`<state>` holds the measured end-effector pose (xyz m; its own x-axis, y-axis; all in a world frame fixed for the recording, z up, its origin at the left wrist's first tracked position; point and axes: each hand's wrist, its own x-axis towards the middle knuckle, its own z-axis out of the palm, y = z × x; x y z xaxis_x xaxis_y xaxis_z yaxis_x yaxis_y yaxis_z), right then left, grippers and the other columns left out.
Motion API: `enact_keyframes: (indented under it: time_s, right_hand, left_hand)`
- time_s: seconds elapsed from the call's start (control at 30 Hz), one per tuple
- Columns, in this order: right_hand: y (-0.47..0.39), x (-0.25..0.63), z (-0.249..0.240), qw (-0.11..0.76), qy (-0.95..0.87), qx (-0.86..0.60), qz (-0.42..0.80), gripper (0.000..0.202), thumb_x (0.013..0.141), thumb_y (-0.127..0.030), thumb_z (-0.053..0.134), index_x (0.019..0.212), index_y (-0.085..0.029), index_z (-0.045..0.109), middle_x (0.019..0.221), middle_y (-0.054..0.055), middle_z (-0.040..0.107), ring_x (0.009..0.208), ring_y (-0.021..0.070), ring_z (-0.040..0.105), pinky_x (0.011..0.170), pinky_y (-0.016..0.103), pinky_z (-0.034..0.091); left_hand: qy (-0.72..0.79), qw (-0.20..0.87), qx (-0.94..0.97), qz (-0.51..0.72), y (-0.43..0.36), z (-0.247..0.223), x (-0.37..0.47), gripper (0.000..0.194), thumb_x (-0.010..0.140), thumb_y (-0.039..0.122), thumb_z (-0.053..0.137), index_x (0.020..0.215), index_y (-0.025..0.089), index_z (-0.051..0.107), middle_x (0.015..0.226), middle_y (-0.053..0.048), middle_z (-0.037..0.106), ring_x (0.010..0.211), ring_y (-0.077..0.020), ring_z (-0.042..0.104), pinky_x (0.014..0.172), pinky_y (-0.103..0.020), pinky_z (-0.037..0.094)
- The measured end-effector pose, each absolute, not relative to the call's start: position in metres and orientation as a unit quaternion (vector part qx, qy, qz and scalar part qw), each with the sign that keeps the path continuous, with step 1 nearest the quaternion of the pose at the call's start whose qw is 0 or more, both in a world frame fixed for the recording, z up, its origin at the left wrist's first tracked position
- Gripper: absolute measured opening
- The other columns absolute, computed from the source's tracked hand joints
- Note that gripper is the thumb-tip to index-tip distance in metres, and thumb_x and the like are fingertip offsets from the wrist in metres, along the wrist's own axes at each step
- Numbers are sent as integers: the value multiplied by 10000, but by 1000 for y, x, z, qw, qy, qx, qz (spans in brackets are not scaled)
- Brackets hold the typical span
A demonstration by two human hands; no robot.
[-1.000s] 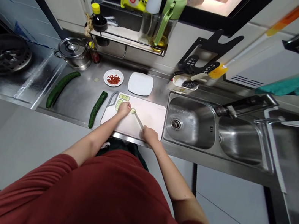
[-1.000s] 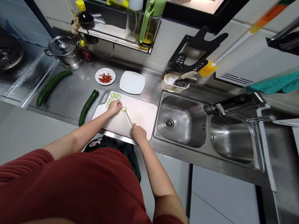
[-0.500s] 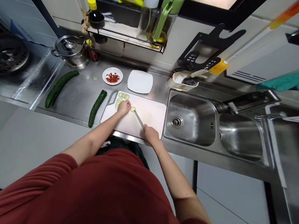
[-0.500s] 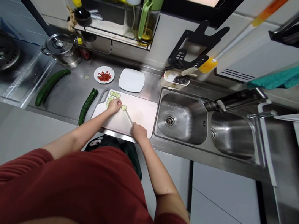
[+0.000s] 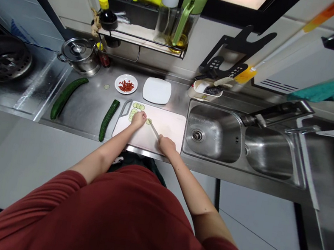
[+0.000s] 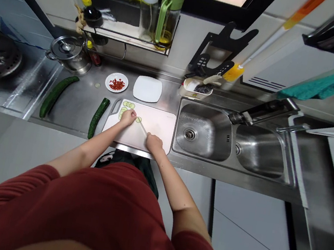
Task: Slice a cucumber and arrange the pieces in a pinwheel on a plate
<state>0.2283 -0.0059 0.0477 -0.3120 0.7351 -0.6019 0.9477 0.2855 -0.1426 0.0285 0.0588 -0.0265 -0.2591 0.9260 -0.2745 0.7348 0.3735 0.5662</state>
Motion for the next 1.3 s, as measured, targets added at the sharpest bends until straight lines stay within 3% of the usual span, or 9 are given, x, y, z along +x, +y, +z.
enact_keyframes:
  time_s: [0.43,0.9,1.3]
  right_hand:
    - [-3,225,48,213,773,545,-244,327,921,-150,338,1196,-154,515,1081,164,659,1006,266,634,792,356,479]
    - [-17,239,43,212,771,552,-238,297,950,-217,351,1183,-167,529,1071,153,668,986,263,644,783,351,476]
    - [-31,252,44,216,764,557,-242,292,944,-257,381,1177,-171,536,1072,156,666,996,267,642,797,354,471]
  left_hand:
    - [778,294,530,162,60,-27,29,101,780,218,635,871,199,674,906,-52,671,871,-175,602,761,-257,436]
    - [777,283,541,150,56,-18,32,124,802,192,585,893,198,670,929,-69,668,909,-191,598,797,-275,435]
    - [761,258,577,145,42,-16,37,164,866,236,534,1003,215,621,1042,-85,584,964,-206,577,848,-297,431]
